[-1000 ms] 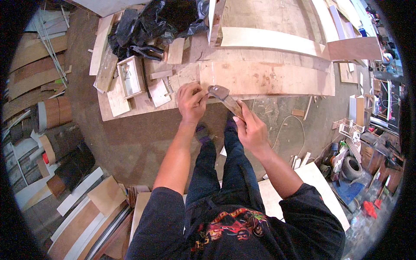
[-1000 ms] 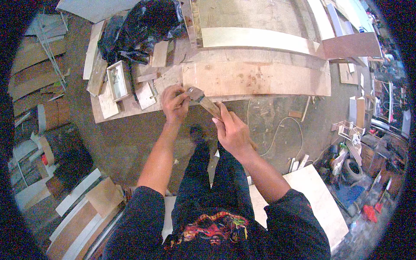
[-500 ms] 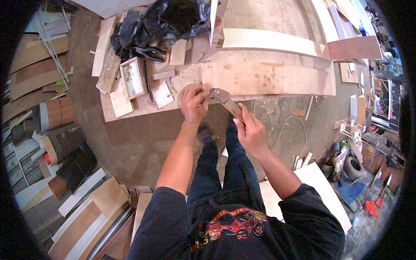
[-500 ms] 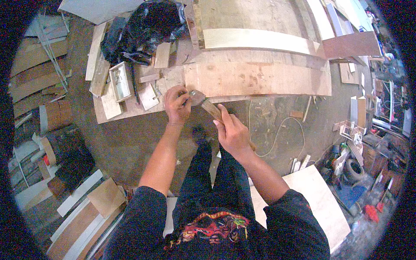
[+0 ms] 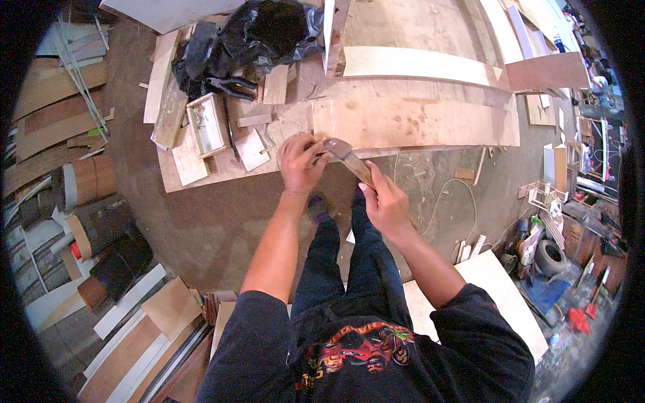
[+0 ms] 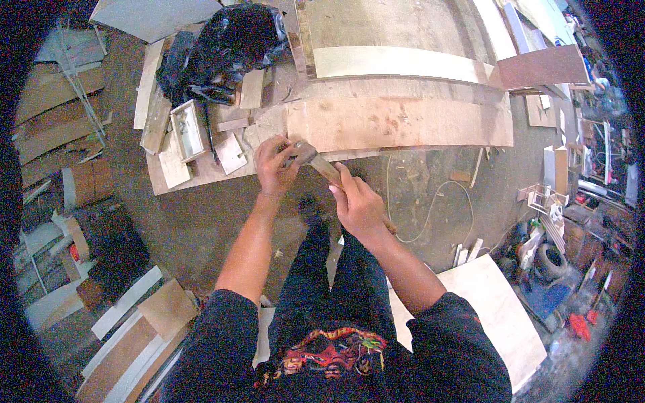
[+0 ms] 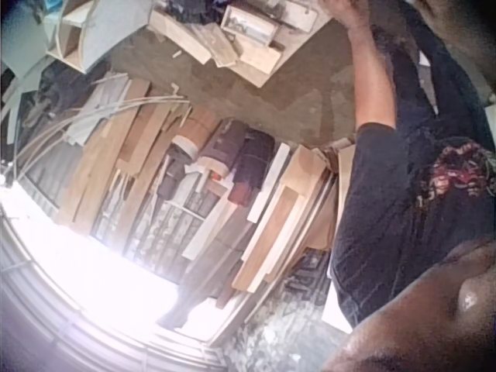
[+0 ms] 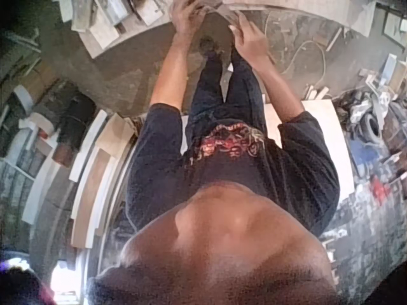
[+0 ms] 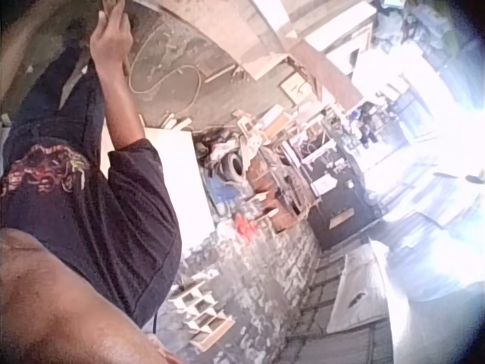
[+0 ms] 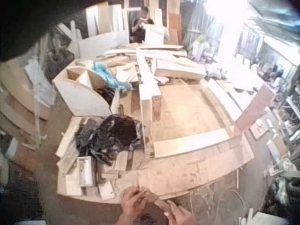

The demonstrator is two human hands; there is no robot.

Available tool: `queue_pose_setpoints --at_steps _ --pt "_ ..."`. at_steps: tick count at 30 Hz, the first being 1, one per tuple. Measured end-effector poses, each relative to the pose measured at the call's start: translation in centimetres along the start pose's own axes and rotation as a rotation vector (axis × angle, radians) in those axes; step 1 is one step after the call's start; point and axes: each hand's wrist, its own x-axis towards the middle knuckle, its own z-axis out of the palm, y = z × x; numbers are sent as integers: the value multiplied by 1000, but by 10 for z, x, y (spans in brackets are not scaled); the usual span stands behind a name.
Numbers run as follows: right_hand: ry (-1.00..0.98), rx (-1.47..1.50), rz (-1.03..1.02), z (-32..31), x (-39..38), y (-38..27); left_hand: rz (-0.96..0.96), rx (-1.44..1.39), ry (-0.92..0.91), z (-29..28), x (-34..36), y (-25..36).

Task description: The person builds a wooden frame by positioning wooden boards, marking wood with a pencil, and driving nails into the wood using a hammer.

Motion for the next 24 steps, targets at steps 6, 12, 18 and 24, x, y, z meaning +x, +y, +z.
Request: queue_pose_setpoints --at_steps 6,12,18,24 --pt "-7 -7 8 5 -2 6 -24 3 -67 -2 -2 -1" --pt "139 -26 110 -19 15 31 -50 -40 -43 -9 1 7" --pt "85 -390 109 -75 63 84 -586 -289 40 7 33 19" --pt "44 -392 44 -81 110 124 -876 -90 -88 9 73 15"
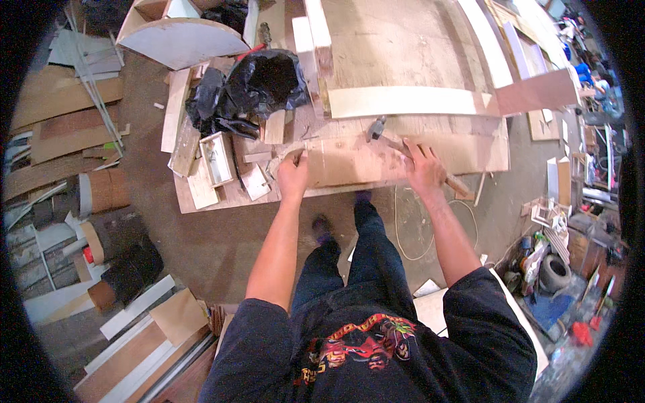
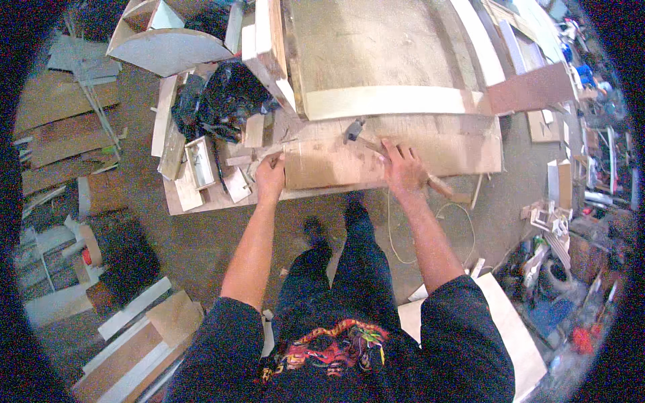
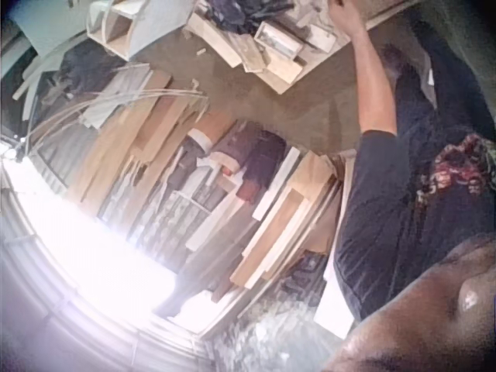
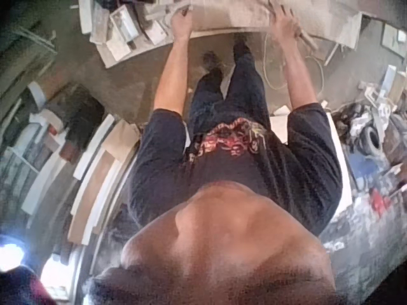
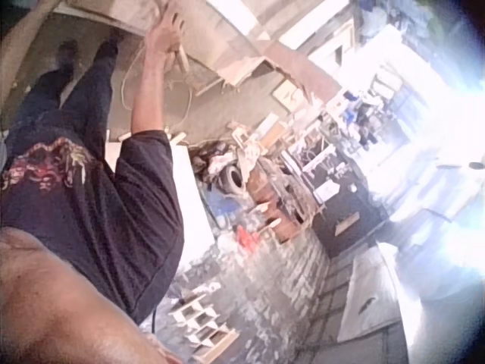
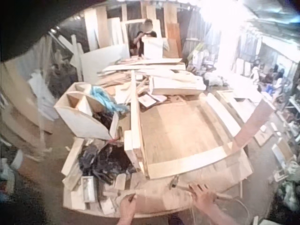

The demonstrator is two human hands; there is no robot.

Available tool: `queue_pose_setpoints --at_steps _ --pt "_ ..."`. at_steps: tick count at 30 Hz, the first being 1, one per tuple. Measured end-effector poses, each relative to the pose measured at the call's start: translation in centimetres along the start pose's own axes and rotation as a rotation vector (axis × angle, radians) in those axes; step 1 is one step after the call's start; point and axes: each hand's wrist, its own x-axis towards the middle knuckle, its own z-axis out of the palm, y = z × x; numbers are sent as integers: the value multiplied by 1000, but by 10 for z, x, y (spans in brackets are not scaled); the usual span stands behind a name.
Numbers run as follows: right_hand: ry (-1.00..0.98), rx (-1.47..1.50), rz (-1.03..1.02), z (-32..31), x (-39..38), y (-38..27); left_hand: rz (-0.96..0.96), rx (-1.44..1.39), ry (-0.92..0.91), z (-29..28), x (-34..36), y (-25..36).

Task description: The person builds a wooden frame by positioning wooden boards, marking wood with a pencil, and driving nails into the wood using a hammer.

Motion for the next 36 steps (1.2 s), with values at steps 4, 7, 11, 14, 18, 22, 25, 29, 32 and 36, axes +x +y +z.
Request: queue_pose_setpoints --at_steps 4,7,11,14,18,22,25,29,32,36 --pt "68 142 -165 14 18 27 57 72 101 -9 3 10" --pt "58 243 -236 19 26 46 116 168 254 -21 28 43" --pt "2 265 -281 8 43 43 568 429 358 -37 108 67" --pt "33 193 -312 10 50 39 433 651 220 -27 141 72" --pt "62 147 -258 17 50 40 98 739 92 -12 158 81" --pt "59 89 -237 19 47 32 155 639 242 -8 168 52" --pt "50 55 -188 10 49 12 267 448 239 -21 164 50" --pt "107 78 -165 7 47 -15 230 84 247 -41 144 82" --pt "281 173 -154 16 37 -43 196 -32 253 -52 111 98" --pt "157 615 -196 8 42 -124 228 -247 87 -46 58 55"
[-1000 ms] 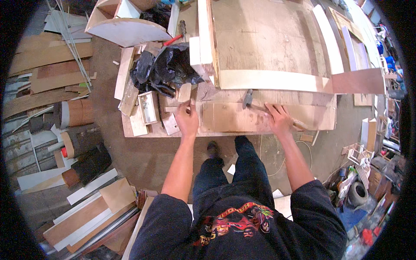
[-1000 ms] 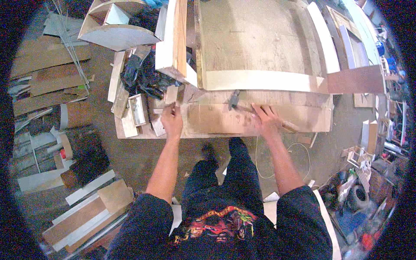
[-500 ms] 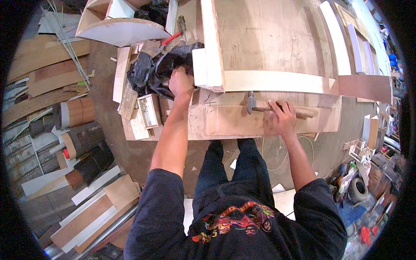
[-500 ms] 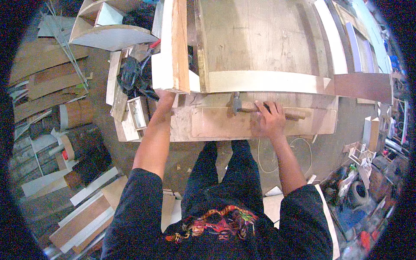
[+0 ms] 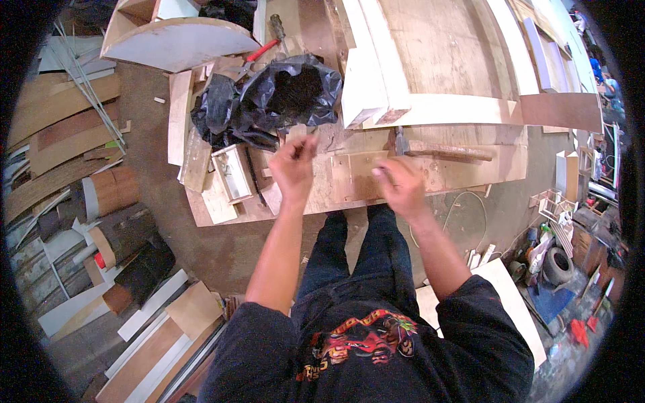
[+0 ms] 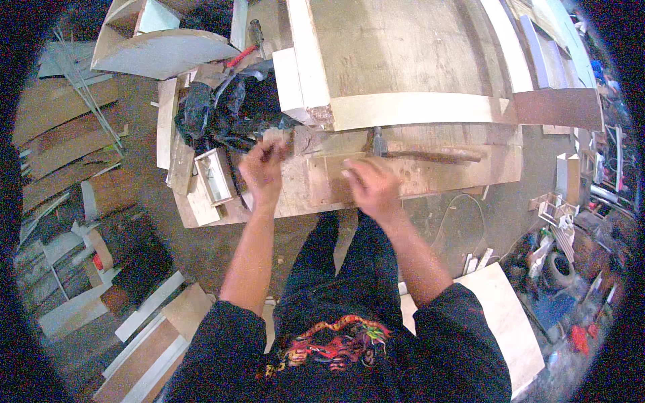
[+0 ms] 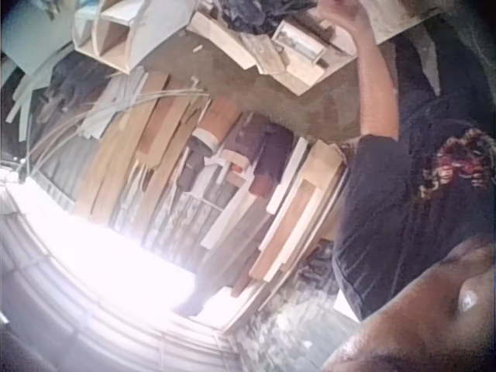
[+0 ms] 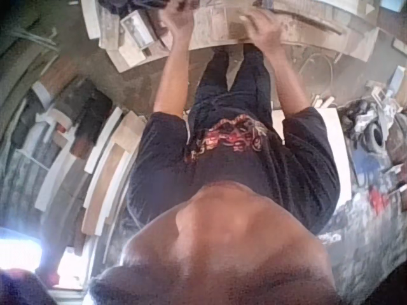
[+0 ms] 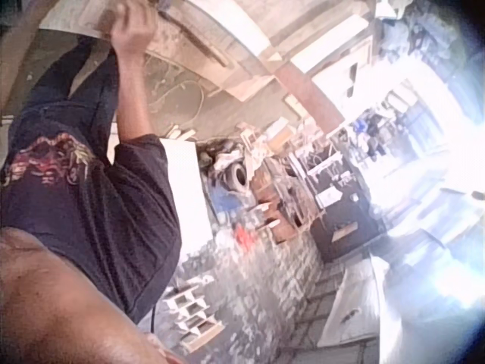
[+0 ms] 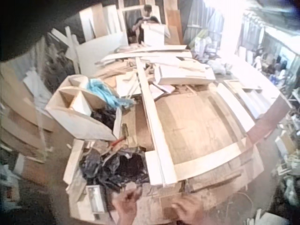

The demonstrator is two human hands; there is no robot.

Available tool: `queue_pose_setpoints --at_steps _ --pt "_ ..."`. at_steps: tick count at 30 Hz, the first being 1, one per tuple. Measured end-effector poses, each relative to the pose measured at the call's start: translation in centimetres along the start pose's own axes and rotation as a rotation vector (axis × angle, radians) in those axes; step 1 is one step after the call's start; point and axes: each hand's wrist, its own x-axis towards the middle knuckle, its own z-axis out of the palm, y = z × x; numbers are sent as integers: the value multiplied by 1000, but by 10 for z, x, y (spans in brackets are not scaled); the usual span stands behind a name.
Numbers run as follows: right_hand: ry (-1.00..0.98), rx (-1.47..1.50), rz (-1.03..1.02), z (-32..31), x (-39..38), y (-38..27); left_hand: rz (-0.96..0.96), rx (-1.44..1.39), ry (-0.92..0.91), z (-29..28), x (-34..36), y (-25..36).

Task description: The person builds a wooden frame by positioning wooden boards, marking wood with a pencil, and driving nails into the wood using a hammer.

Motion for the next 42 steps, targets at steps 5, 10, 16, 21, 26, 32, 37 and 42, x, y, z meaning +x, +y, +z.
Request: queue_pose_setpoints --at_steps 5,10,16,21,26,32,37,42 --pt "-154 128 -52 48 23 -20 -142 -39 -172 10 -46 -8" --pt "-247 210 -27 57 23 -12 -205 -124 -157 13 -50 -15" --pt "-265 162 48 56 26 -3 -290 -484 -42 23 -52 -3" --pt "-203 213 181 65 25 15 -205 53 -111 7 -50 -36" --pt "-173 88 79 80 26 25 -134 180 -209 17 -57 -46" --pt "-175 86 135 90 23 28 -110 147 -212 17 -57 -49" --pt "-255 114 213 83 27 23 -106 131 -182 18 -56 -48" --pt "-295 110 109 79 31 29 -41 146 -166 19 -56 -51"
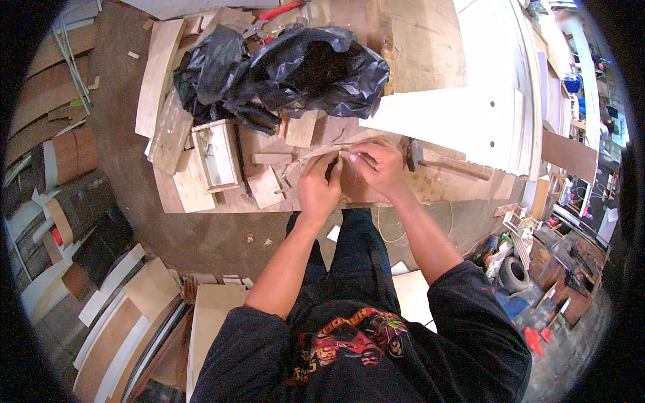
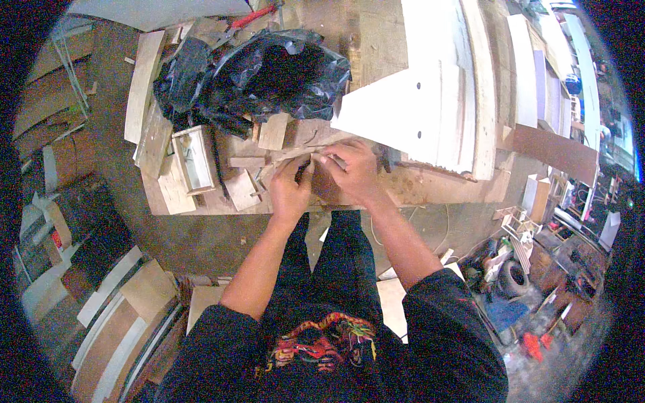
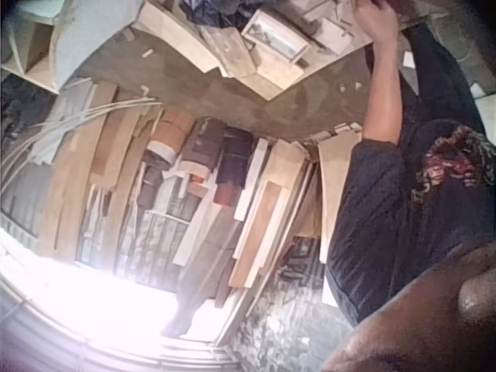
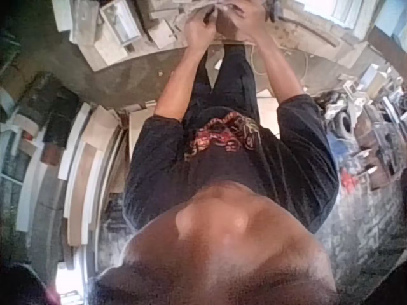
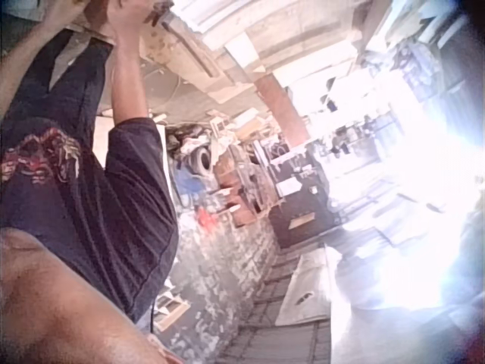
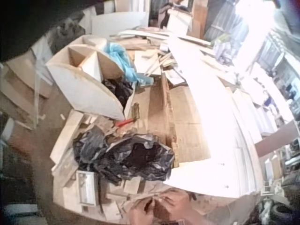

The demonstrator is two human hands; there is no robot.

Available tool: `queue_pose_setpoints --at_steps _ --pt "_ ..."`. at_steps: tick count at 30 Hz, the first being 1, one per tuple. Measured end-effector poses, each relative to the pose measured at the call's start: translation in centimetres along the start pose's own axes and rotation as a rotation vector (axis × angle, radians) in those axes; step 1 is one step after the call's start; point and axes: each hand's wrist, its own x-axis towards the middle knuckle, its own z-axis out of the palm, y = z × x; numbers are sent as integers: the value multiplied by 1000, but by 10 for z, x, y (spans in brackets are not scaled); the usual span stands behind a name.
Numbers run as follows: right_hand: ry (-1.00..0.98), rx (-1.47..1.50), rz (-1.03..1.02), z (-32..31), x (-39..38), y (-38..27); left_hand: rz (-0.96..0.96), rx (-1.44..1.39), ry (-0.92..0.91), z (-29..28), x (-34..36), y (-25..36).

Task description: The person builds a wooden frame by positioning wooden boards, marking wood with a pencil, and driving nails into the wood using a hammer.

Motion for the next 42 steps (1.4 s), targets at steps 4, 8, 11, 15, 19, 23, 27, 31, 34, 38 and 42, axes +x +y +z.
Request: queue_pose_setpoints --at_steps 4,8,11,15,19,23,27,31,34,38,42 --pt "0 -8 -28 2 0 7 -28 23 7 2 -2 -3" --pt "-20 31 18 1 2 3 -18 29 15 2 -2 -4" --pt "-57 -36 8 0 4 1 -13 36 17 3 -2 -6" --pt "-76 -112 15 2 7 0 -36 19 13 3 -2 -5" --pt "-99 -21 148 5 5 7 -41 -8 12 3 -2 -5" --pt "-103 -22 182 6 6 5 -7 4 31 1 -2 -3" --pt "-134 -52 242 7 6 12 2 17 45 3 -3 -3" --pt "-209 28 321 5 8 24 -21 34 48 3 -3 -3" --pt "-218 153 360 4 13 25 -31 47 40 4 -3 -3" --pt "-250 203 502 1 19 22 -65 60 14 3 -3 -3" --pt "-249 225 592 2 20 25 -152 27 -33 2 -2 -2"
